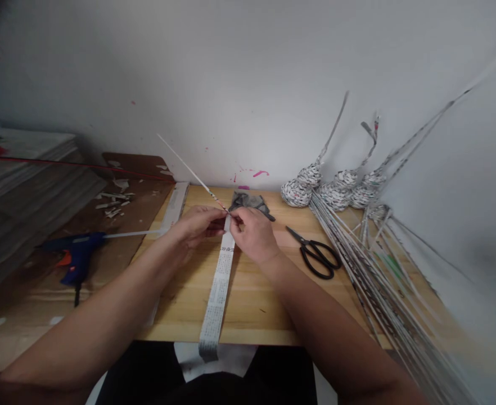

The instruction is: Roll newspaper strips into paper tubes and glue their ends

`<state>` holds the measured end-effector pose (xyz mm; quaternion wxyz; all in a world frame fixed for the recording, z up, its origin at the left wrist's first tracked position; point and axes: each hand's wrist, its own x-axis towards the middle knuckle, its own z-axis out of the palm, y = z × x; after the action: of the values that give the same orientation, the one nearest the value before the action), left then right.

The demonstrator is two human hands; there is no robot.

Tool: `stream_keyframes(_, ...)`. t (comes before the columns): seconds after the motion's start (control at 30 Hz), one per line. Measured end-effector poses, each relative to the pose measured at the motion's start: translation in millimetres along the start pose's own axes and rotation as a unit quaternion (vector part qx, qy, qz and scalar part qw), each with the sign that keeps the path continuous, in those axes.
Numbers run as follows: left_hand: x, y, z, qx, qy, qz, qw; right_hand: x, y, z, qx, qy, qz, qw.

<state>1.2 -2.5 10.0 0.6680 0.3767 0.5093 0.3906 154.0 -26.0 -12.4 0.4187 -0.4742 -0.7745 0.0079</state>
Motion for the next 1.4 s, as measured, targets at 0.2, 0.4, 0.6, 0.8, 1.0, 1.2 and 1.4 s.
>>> stream_keyframes(0.2,2.5,-2.9,-3.4,-0.016,-0.036,0.008,0.999,0.5,-0.8,-1.5,-0.049,-0.013,-0.04,0.998)
stream_keyframes(0.4,4.7,-6.1,-2.7,-0.016,-0.013,0.028,0.999,-0.2,-1.3,-0.4,-0.044,-0.022,-0.058,0.997)
stream_keyframes(0.6,5.1,-4.8,-1.9,0.004,0.012,0.071,0.997,-0.3,0.0,0.6,0.038,-0.007,0.01,0.999)
stream_keyframes(0.8,6.9,-2.4,-5.3,0.063,0.029,0.094,0.993,5.1,6.2,3.7,0.286,-0.06,0.229,0.929)
stream_keyframes(1.0,4.1,0.2,-7.6,0.113,0.014,0.112,0.987,11.4,7.9,-0.8,0.483,-0.124,0.384,0.777)
stream_keyframes(1.2,4.4,1.2,-11.6,0.143,-0.008,0.127,0.981,9.1,9.0,-1.1,0.505,-0.144,0.394,0.754)
stream_keyframes(1.4,3.0,2.9,-14.3,0.172,-0.021,0.131,0.976,8.4,5.4,0.2,0.488,-0.123,0.389,0.772)
